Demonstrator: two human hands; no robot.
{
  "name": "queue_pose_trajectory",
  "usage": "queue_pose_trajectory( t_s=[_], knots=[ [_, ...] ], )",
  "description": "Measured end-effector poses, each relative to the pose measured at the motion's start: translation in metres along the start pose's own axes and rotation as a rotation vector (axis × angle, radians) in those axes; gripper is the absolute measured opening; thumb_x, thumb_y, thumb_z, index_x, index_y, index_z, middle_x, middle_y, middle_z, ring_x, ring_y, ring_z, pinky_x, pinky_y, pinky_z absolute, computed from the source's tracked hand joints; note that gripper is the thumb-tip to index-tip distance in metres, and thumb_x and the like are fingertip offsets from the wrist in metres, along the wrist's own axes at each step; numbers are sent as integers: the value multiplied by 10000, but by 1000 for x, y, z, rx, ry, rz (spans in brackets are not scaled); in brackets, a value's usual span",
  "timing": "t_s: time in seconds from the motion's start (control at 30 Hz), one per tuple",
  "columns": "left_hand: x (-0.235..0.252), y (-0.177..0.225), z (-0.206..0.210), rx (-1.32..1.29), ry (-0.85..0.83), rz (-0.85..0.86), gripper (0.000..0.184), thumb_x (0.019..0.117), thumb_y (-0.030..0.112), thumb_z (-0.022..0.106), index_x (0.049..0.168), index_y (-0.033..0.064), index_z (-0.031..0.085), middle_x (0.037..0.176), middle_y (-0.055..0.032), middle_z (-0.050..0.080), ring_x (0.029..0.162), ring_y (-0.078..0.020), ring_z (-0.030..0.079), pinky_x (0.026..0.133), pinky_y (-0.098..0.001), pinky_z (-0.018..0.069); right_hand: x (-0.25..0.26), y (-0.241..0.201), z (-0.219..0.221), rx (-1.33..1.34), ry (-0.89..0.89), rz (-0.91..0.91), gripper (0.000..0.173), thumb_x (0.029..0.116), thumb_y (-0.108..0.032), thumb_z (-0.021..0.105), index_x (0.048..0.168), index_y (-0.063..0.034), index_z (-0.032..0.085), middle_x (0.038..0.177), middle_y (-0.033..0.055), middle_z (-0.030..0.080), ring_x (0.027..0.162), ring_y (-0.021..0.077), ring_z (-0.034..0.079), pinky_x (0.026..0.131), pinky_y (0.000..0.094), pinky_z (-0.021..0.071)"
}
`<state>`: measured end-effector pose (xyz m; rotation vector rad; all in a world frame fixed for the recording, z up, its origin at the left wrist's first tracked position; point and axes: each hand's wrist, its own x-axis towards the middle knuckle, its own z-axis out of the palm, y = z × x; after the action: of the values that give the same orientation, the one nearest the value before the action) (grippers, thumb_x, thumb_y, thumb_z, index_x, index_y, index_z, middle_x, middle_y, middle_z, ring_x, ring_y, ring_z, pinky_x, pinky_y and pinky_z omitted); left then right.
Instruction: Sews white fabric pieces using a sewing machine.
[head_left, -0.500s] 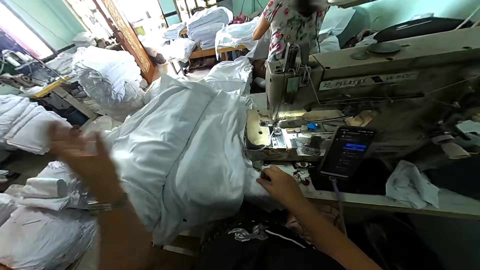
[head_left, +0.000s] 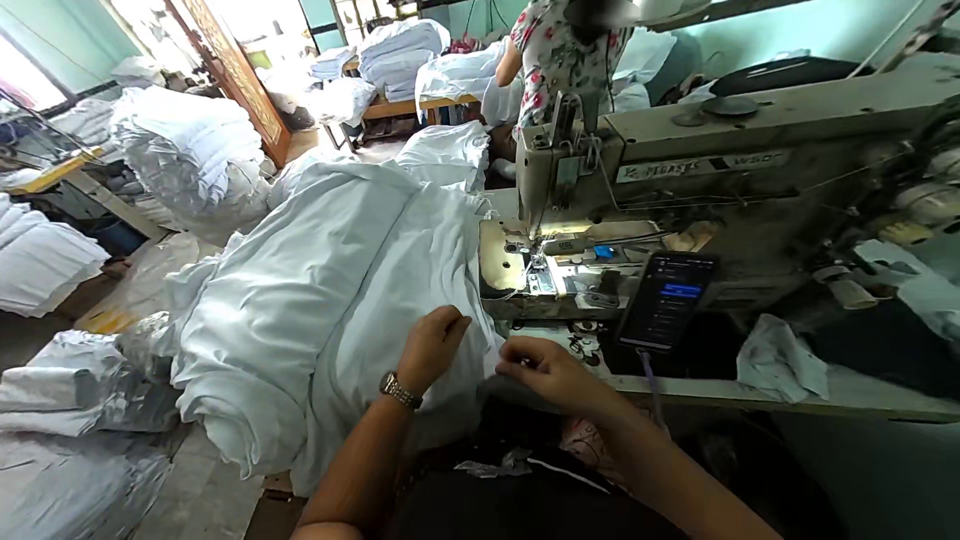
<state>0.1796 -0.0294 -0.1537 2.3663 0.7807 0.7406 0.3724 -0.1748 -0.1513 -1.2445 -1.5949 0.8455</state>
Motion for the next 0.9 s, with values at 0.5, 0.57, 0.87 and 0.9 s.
queue_pose_trajectory(
  t_s=[0.5,0.57,0.87,0.9],
  knots=[
    [60,43,-57,295,669,513,116,945,96,530,958,11,608,1100,-181,625,1116,-296,604,985,-404,501,0,-27,-17,471,94,105,204,869,-222,796,1022,-126,701,849,-72,730,709,9,675,628,203,575],
    [74,2,-29,368,592,391,330,915,88,606,1230,-11,604,1442,-257,511,1357,-406,486,1136,-526,399,0,-13,-18,569,240,184,206,901,-163,760,1064,-111,644,868,-31,732,665,42,678,553,206,563],
    [-1,3,15,-226,211,43,307,996,217,624,1164,-39,614,982,-114,683,794,-155,682,716,-342,598,-15,21,-10,678,246,280,406,833,-17,774,1188,-101,596,739,-28,613,480,22,484,421,173,422],
    [-18,18,21,-383,140,64,300,986,235,651,1083,-47,619,872,-73,678,735,-111,668,684,-310,596,-11,16,-6,677,248,256,413,824,-30,792,1179,-100,592,743,-37,613,501,20,505,439,174,442]
  ],
)
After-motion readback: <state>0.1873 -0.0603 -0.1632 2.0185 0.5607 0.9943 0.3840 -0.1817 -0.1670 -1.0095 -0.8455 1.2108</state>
